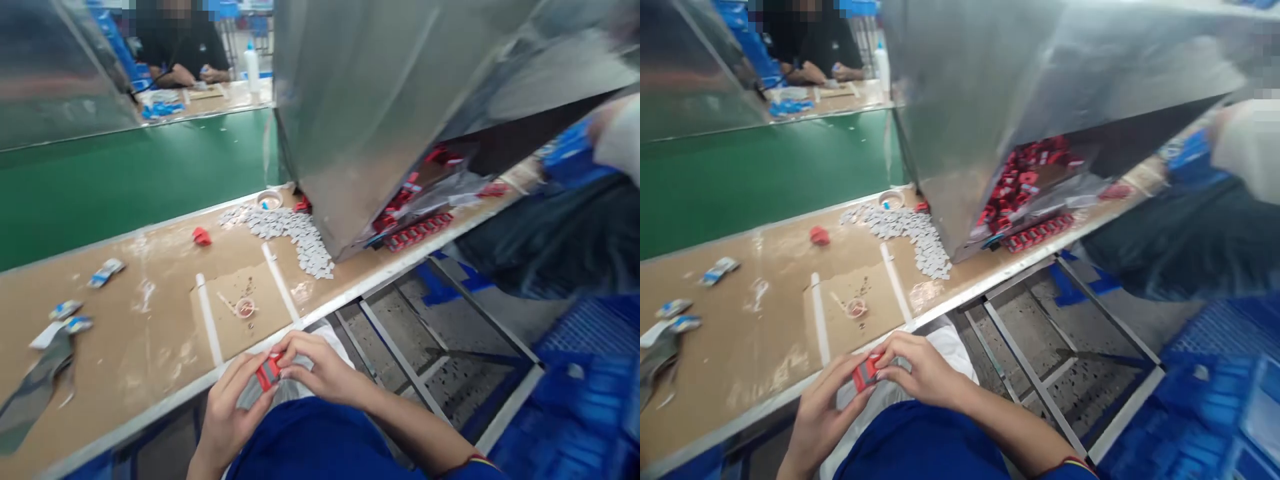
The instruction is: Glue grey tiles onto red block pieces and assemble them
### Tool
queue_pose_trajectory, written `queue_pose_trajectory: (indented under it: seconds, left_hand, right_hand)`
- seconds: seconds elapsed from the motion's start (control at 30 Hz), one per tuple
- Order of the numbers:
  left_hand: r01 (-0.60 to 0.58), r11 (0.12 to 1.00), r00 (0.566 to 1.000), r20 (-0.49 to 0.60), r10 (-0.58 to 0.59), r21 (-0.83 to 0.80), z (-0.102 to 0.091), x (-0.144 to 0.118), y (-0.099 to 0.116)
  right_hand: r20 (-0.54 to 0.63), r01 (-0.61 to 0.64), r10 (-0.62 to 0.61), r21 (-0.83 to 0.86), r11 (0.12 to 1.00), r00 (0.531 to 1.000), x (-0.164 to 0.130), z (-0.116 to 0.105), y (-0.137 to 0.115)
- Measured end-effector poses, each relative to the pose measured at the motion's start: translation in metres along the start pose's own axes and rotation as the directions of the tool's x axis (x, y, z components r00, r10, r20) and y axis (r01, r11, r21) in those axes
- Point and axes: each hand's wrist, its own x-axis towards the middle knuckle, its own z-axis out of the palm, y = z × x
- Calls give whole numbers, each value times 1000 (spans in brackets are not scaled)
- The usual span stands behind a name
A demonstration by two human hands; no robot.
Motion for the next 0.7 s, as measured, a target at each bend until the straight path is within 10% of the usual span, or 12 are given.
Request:
queue_pose_trajectory:
  seconds: [0.43, 0.7]
  left_hand:
    - [-10, 983, 985, 170, 41, -181, 32, 43, 6]
    - [258, 756, 961, 80, -265, -601, 64, 41, 6]
  right_hand:
    - [-369, 14, -32, -52, 999, 929, -28, -8, 0]
    - [-336, 70, -179, -311, 948, 925, -24, -33, -11]
